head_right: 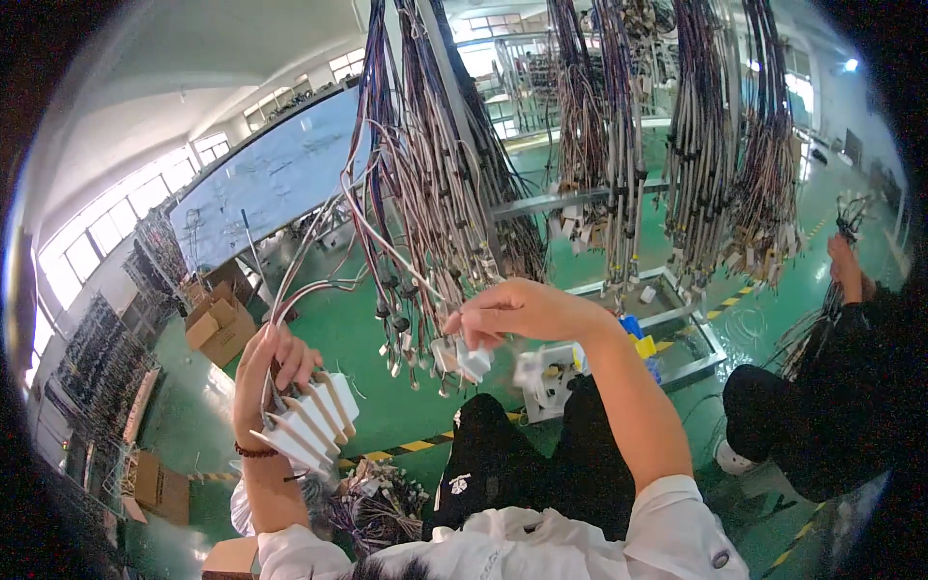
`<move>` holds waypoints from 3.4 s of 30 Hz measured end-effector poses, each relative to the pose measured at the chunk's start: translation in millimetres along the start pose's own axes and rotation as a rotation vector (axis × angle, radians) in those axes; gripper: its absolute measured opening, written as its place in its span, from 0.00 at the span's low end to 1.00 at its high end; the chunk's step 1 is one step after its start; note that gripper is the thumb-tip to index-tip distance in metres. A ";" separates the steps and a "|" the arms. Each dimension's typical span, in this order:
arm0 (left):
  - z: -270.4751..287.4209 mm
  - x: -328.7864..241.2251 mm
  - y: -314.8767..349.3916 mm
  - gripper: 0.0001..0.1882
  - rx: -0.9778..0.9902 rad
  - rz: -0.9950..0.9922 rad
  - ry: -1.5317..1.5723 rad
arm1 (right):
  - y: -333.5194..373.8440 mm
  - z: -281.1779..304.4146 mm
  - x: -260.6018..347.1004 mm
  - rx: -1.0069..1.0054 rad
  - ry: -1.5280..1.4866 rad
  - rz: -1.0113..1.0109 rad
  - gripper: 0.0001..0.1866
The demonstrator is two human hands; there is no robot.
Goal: Organizing and sorting bundles of wire harnesses on a factory rack.
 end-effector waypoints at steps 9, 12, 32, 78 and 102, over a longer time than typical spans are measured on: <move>13.9 -15.3 22.4 0.17 -0.034 -0.033 0.058 | -74.9 41.3 19.2 -0.701 0.503 0.143 0.22; 7.5 -20.4 28.8 0.16 -0.092 -0.075 0.110 | -99.5 50.8 1.8 -0.891 0.863 0.059 0.39; 30.6 -96.0 42.6 0.17 -0.053 -0.321 0.161 | -77.6 43.7 5.5 -0.160 0.075 -0.111 0.17; 85.3 -121.4 41.2 0.19 -0.207 -0.630 0.108 | -161.1 129.9 -63.2 -0.735 -0.519 0.190 0.18; 251.3 -91.0 32.1 0.21 0.667 0.661 1.996 | 52.0 281.9 -21.6 -1.147 0.567 0.062 0.18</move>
Point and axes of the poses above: each hand's wrist, its own y-axis away from the middle knuckle, its own z-axis out of the back of the hand, x = y × z, the point moved 4 cm from there along -y, towards the middle knuckle, and after that the axes turned 14 degrees about y, right-handed, at the moved point
